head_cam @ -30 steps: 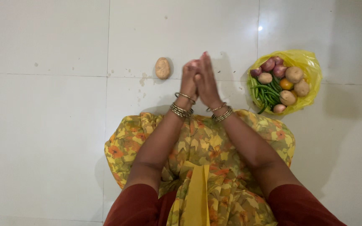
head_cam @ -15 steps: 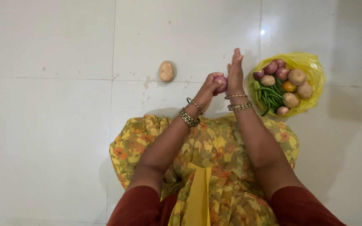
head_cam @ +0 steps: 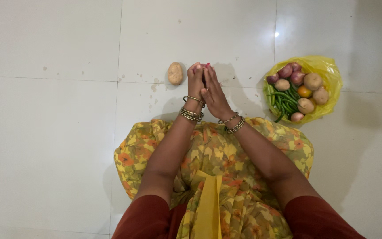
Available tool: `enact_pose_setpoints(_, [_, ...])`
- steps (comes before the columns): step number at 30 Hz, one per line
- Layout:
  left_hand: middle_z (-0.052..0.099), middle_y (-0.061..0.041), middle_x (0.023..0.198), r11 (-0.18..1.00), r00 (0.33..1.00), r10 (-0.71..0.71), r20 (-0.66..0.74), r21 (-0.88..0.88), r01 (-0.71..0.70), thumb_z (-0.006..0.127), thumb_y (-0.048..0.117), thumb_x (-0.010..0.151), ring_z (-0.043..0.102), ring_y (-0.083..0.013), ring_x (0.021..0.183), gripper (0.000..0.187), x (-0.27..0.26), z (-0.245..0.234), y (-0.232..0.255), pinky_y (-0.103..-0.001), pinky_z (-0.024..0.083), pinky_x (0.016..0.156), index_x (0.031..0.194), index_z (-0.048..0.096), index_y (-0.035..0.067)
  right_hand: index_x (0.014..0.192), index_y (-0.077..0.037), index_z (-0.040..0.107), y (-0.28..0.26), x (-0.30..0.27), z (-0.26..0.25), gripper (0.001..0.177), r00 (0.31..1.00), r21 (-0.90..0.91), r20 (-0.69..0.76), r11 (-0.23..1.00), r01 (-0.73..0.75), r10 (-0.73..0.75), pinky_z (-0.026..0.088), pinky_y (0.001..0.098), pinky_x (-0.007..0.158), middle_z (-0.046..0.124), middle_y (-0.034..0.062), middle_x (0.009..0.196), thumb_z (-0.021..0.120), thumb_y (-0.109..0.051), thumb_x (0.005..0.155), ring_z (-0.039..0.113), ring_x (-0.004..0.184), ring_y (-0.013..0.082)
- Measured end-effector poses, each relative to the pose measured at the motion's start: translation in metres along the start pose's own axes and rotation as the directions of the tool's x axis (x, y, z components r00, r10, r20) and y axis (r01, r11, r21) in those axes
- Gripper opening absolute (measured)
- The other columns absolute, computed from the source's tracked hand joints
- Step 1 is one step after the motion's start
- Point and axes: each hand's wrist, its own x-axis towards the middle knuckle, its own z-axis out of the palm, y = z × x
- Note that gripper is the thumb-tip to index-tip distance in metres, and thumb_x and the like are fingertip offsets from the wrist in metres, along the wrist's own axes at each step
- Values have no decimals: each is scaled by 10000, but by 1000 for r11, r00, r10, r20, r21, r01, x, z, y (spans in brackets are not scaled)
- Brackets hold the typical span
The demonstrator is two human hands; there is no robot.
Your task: The person sits on the floor and peels a potato and two onions by hand, rubbing the skins off against the floor. The peeled items are placed on the floor next to a bag of vegetables.
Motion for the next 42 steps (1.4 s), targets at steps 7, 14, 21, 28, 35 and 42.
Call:
enact_pose_setpoints(7, [547,-97,1139,965,929,-156,335,253,71,503,188,1029,555,-170,944,323,-25,17,-19,-329,534,868,1331,482,75,1655,-60,84,43,21,-28,850,925,412,-153,874,-259,347,148,430,1310,97,162,1737,195,-648,1053,91,1608,304])
enact_pose_setpoints(14, [518,-79,1238,920,848,-310,430,360,154,542,151,965,583,-124,1070,390,-37,19,-26,-318,521,946,1336,421,155,1639,-63,134,90,24,-52,889,821,759,-155,599,-256,549,133,448,1275,107,123,1732,224,-684,1010,81,1588,242])
enact_pose_setpoints(21, [585,-106,1036,961,980,-146,134,253,109,446,217,1061,553,-161,844,295,-6,0,-39,-295,564,765,1278,518,30,1656,-51,133,50,14,-14,819,960,175,-168,965,-195,224,135,421,1329,125,151,1745,213,-632,1084,117,1628,289])
enact_pose_setpoints(28, [530,-89,982,993,996,68,56,96,-73,487,204,1056,526,-155,819,223,23,-25,-16,-319,528,756,1135,455,-2,1649,-87,115,9,1,0,793,994,78,76,993,-86,80,173,403,1304,104,150,1735,241,-618,1074,111,1610,285])
enact_pose_setpoints(35, [533,-92,1009,971,970,-111,218,234,58,514,286,1076,567,-159,865,315,-12,9,-25,-340,542,806,1141,440,-13,1647,-48,52,41,20,-14,873,949,145,-98,948,-284,299,91,421,1349,46,160,1752,223,-694,1085,45,1645,293])
enact_pose_setpoints(42, [551,-75,1209,930,836,-319,448,317,185,589,135,952,585,-124,1067,412,-46,27,-24,-315,505,978,1337,456,79,1624,-71,103,92,24,-54,882,815,713,-156,635,-298,558,143,427,1237,69,103,1719,242,-664,986,52,1575,242])
